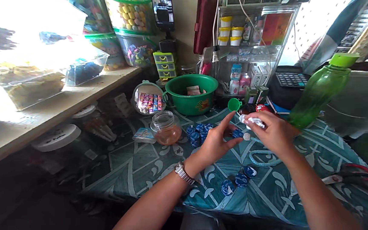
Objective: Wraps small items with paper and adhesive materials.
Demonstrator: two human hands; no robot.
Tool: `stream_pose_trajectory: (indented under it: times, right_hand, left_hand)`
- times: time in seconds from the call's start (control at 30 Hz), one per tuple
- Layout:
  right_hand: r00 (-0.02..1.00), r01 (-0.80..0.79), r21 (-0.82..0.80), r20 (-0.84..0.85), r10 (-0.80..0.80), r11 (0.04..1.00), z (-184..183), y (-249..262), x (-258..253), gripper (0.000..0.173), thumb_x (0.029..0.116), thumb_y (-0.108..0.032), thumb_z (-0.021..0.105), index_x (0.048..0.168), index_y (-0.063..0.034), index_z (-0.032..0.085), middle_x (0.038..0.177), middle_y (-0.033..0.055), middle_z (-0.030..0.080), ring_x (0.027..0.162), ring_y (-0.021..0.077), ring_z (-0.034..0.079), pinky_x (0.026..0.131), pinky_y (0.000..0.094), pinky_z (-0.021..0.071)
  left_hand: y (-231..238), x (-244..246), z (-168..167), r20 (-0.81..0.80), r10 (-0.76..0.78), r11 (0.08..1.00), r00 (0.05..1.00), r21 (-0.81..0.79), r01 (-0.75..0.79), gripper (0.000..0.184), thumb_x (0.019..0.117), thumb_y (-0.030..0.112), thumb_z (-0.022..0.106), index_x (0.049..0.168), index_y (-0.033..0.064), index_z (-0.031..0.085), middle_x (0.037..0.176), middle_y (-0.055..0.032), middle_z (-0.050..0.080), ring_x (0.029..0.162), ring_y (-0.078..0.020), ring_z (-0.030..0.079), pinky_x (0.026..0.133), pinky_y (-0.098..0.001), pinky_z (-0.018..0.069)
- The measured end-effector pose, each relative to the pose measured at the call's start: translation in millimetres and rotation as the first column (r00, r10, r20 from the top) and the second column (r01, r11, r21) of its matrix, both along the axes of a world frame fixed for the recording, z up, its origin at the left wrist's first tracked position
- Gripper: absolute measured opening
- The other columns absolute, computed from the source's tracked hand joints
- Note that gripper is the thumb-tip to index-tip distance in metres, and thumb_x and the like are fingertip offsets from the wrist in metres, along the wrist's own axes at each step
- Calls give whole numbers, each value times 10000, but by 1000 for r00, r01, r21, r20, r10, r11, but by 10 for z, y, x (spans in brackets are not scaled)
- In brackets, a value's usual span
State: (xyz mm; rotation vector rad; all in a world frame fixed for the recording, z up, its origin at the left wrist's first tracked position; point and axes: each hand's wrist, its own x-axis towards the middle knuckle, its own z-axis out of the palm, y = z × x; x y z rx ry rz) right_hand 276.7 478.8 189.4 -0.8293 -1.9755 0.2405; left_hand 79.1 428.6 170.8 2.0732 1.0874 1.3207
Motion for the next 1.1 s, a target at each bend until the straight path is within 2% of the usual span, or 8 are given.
stream_pose_trajectory:
  times: [0.17,0.33,0.53,0.67,0.83,0.97,1.03,1.1]
  right_hand:
    - [976,-201,-195,-128,178,960,36,-44,-13,309,955,-198,710,1238,-74,719,1135,92,676,895,105,664,753,266,575]
    - [975,-209,-83,-94,201,974,-75,-51,-128,239,909,-199,765,1098,-51,764,1050,72,665,898,60,635,753,182,537]
    - [991,-47,-113,-127,33,992,-30,-35,-91,232,1007,-228,636,1070,-32,743,976,92,691,837,128,653,750,318,550]
    - [978,-198,-229,-105,178,953,-49,-45,-113,280,999,-252,653,1186,-56,725,1053,73,681,839,97,659,741,274,574]
    - [939,-339,-492,-230,256,802,-29,-102,-190,389,1021,-178,630,1347,29,592,1118,97,705,941,85,713,854,254,605]
    - [885,-426,-515,-407,225,744,4,-158,-229,323,1005,-71,622,1296,64,593,1050,82,711,893,95,723,802,262,624]
    - [882,-393,-441,-429,195,807,-16,-128,-206,303,997,-108,633,1266,32,623,1027,43,718,869,64,702,784,234,603]
    - [881,-367,-350,-428,202,862,-45,-101,-192,344,998,-162,640,1309,-18,612,1100,20,711,946,37,680,839,220,575]
  left_hand:
    - [-31,-41,144,211,105,953,972,-301,-38,501,989,110,658,1443,1,479,1153,-72,696,967,-82,683,898,-270,561]
    - [-39,-35,151,334,71,939,940,-341,50,512,952,26,682,1424,-3,486,1048,-52,706,910,-73,697,885,-264,581]
    - [-48,-33,159,301,42,947,953,-317,59,530,961,19,663,1445,13,448,1113,-49,713,952,-66,690,901,-250,562]
    - [-34,-29,148,335,89,947,938,-321,25,629,941,-5,681,1499,42,394,1113,-69,707,937,-85,699,886,-264,574]
    - [5,-11,39,225,91,996,970,-24,-88,834,897,-40,716,1578,39,240,1184,-149,655,970,-164,716,877,-328,608]
    - [21,-9,12,29,203,934,979,294,-202,765,887,68,765,1529,-21,358,1219,-183,659,1129,-241,663,974,-388,552]
    - [2,-27,34,29,218,962,975,160,-220,771,917,198,762,1548,19,357,1353,-197,590,1225,-265,600,1004,-411,517]
    - [-48,-40,115,172,89,973,981,-227,-49,695,974,165,689,1558,38,335,1377,-151,588,1207,-191,623,1002,-361,534]
